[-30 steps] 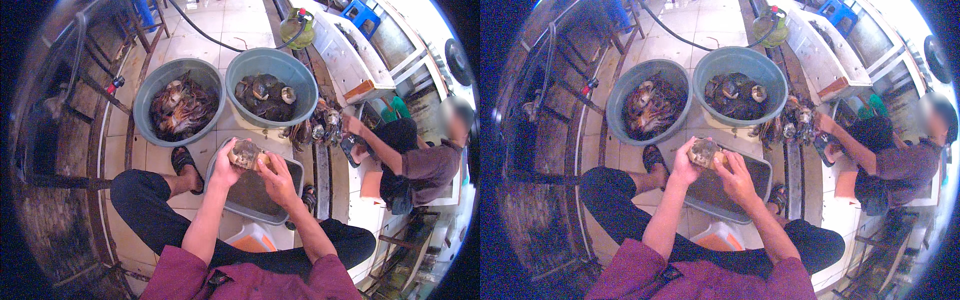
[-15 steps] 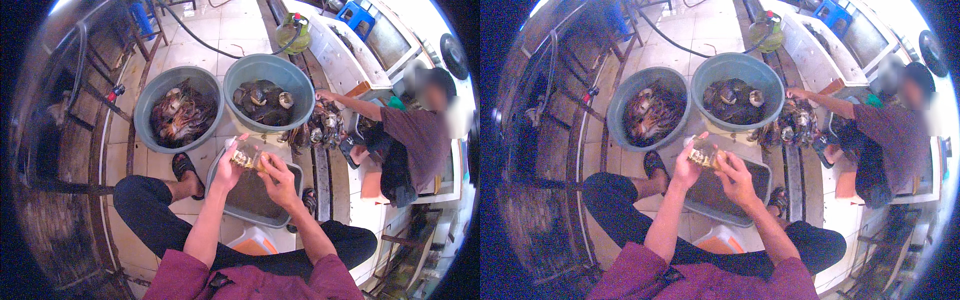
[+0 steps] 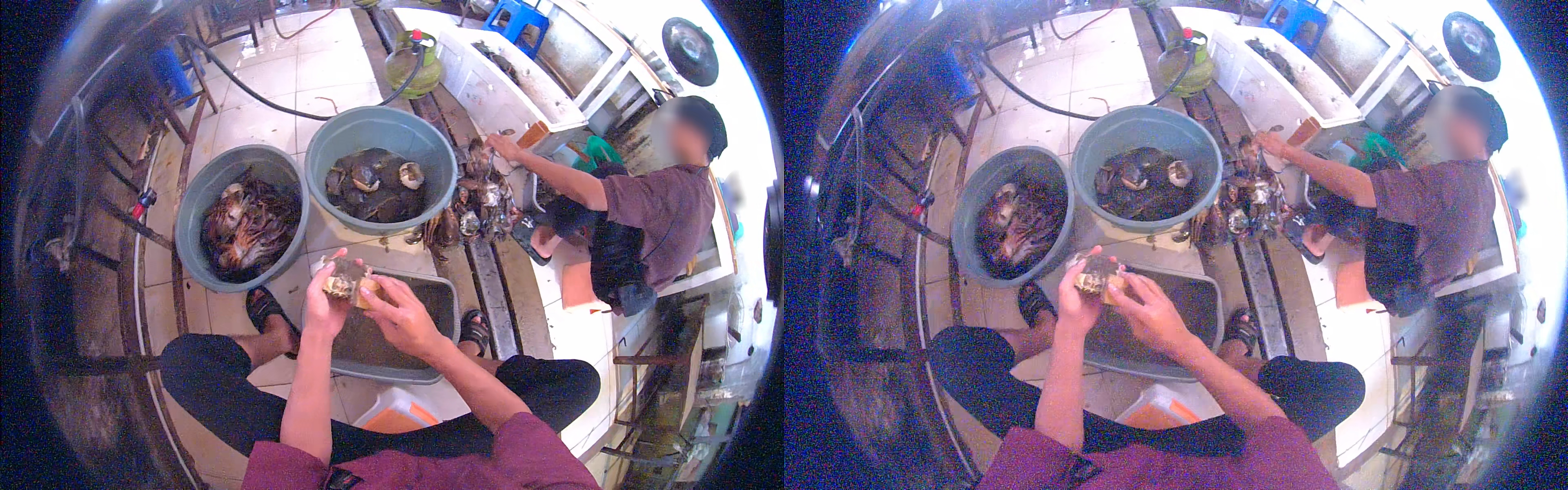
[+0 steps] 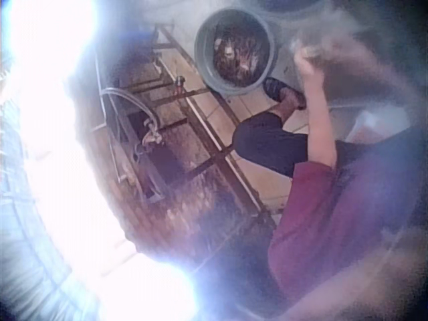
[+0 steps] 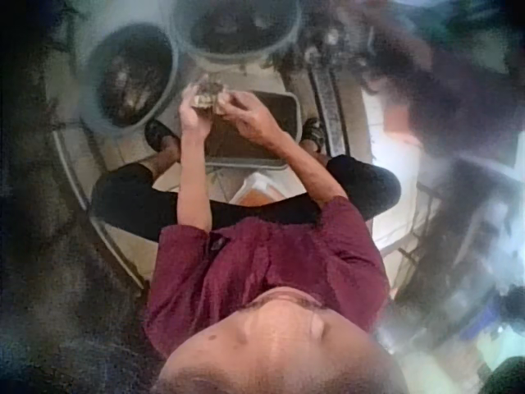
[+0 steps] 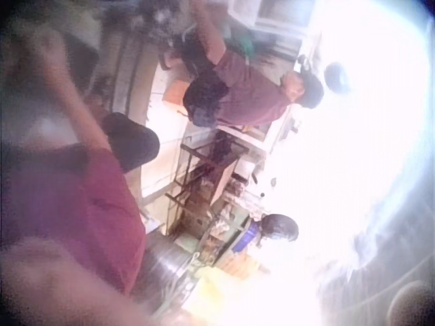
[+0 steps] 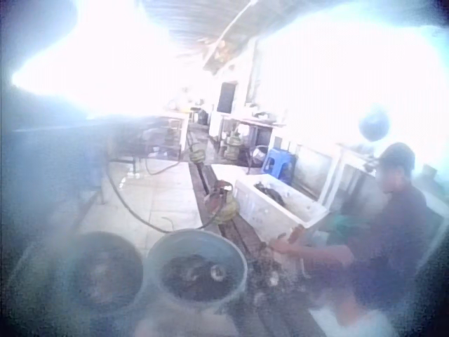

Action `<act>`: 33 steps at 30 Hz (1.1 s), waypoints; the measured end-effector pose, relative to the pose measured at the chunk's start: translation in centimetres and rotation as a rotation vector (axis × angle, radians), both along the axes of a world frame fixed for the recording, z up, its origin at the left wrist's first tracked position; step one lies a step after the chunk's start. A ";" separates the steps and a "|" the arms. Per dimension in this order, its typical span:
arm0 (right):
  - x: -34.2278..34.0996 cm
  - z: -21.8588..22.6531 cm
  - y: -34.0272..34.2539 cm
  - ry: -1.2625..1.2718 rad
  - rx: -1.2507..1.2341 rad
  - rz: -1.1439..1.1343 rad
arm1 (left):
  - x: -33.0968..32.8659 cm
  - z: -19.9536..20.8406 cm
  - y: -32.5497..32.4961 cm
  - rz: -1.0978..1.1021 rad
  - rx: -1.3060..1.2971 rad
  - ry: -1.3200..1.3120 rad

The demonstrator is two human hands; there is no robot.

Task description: The person sits on the floor and scrubs live crabs with a sponge over a basin of water. They pick up crabs from a large bowl, scrub their shells, and place them into a smaller basin. Another person is visible in the background also handling crabs.

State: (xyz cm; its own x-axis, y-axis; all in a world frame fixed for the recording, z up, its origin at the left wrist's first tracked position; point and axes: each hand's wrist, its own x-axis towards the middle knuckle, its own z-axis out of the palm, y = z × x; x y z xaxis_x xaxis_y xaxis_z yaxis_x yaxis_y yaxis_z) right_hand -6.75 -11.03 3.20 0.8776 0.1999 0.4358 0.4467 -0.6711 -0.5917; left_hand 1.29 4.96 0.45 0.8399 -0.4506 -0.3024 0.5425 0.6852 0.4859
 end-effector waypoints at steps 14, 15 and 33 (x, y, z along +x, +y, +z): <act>0.1 -0.3 0.2 -0.021 0.013 0.024 | 0.6 -1.0 0.5 0.033 -0.007 0.125; 0.1 -0.2 0.2 -0.019 0.016 0.022 | 0.5 -1.1 0.3 0.024 -0.023 0.113; -1.1 -11.5 -2.2 0.787 0.163 -0.206 | 0.4 -2.1 0.2 0.034 0.095 0.232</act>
